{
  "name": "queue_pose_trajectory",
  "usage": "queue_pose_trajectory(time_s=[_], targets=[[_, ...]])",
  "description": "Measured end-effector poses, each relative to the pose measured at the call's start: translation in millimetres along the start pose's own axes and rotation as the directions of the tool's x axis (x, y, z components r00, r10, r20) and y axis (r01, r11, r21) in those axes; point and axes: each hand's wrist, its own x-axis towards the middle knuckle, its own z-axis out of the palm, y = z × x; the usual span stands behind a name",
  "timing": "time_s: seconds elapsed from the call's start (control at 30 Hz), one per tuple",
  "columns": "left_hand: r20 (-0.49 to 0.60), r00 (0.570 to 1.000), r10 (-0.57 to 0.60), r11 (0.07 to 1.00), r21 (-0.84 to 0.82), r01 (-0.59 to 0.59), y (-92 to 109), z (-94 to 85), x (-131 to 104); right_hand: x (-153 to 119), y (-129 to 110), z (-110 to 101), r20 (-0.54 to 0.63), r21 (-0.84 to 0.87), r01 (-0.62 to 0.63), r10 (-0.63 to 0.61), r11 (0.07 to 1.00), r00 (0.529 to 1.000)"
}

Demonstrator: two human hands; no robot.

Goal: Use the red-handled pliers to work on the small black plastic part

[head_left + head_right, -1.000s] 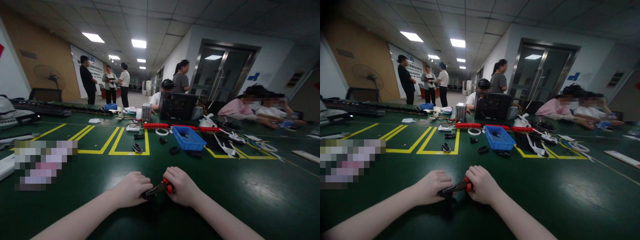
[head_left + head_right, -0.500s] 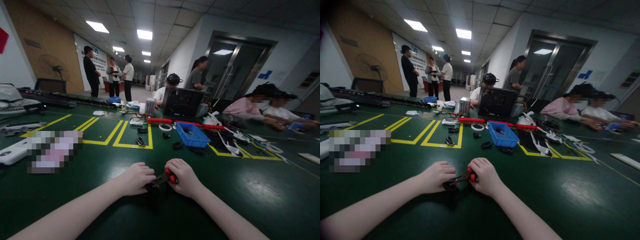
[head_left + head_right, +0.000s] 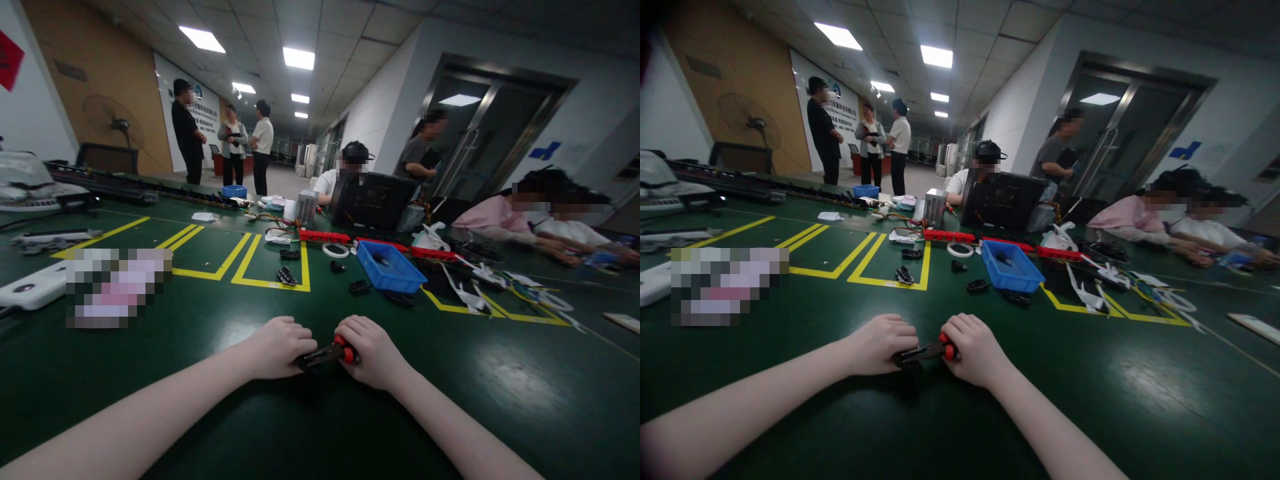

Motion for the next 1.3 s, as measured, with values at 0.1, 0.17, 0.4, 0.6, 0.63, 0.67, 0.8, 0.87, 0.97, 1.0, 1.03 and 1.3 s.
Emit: queue_pose_trajectory(time_s=[0.1, 0.17, 0.4, 0.6, 0.63, 0.67, 0.8, 0.87, 0.97, 1.0, 1.03, 1.3], targets=[[0.008, 1.0, 0.002, 1.0, -0.026, -0.002, -0.9, -0.1, -0.2, -0.2, 0.2, -0.6, 0.014, 0.002, 0.006, -0.006, 1.0, 1.0], [0.011, 1.0, 0.005, 0.999, -0.048, -0.005, -1.4, 0.0, -0.1, -0.2, 0.7, -0.6, 0.014, 0.011, 0.015, -0.015, 1.0, 1.0], [0.003, 1.0, 0.004, 0.999, -0.052, -0.004, -1.0, -2.5, 0.4, 1.1, 1.5, -0.9, -0.001, 0.043, 0.018, -0.018, 0.999, 1.0], [0.008, 1.0, 0.01, 0.998, -0.055, -0.01, -1.4, -2.4, 0.2, 2.4, -1.0, -3.2, 0.018, 0.038, -0.005, 0.004, 0.999, 1.0], [0.009, 1.0, 0.01, 0.998, -0.06, -0.01, -1.6, -2.2, 0.3, 2.5, -1.3, -3.5, 0.025, 0.032, -0.011, 0.011, 0.999, 1.0], [0.009, 1.0, 0.009, 0.998, -0.065, -0.009, -1.9, -2.2, 0.4, 2.5, -1.5, -3.6, 0.033, 0.026, -0.015, 0.014, 1.0, 0.999], [0.005, 1.0, 0.013, 0.997, -0.078, -0.013, -2.1, -2.6, 0.5, 2.6, -1.9, -3.8, 0.056, 0.013, -0.004, 0.003, 1.0, 0.998], [0.012, 1.0, 0.01, 0.997, -0.073, -0.009, -1.8, -3.0, 0.6, 2.5, -2.0, -3.7, 0.059, 0.004, -0.005, 0.005, 1.0, 0.998], [0.027, 1.0, 0.005, 0.997, -0.076, -0.003, -1.5, -3.4, 0.7, 1.9, -2.1, -3.4, 0.043, -0.014, -0.008, 0.008, 1.0, 0.999], [0.031, 1.0, 0.003, 0.996, -0.084, -0.001, -1.5, -3.5, 0.7, 1.6, -2.1, -3.3, 0.033, -0.02, -0.007, 0.008, 1.0, 0.999], [0.033, 0.999, 0.0, 0.995, -0.095, 0.003, -1.6, -3.6, 0.6, 1.4, -2.1, -3.1, 0.023, -0.025, -0.006, 0.007, 1.0, 1.0], [0.049, 0.998, -0.025, 0.99, -0.14, 0.032, -2.2, -4.1, 0.2, 0.9, -1.5, -2.1, -0.016, -0.053, -0.014, 0.013, 0.999, 1.0]])
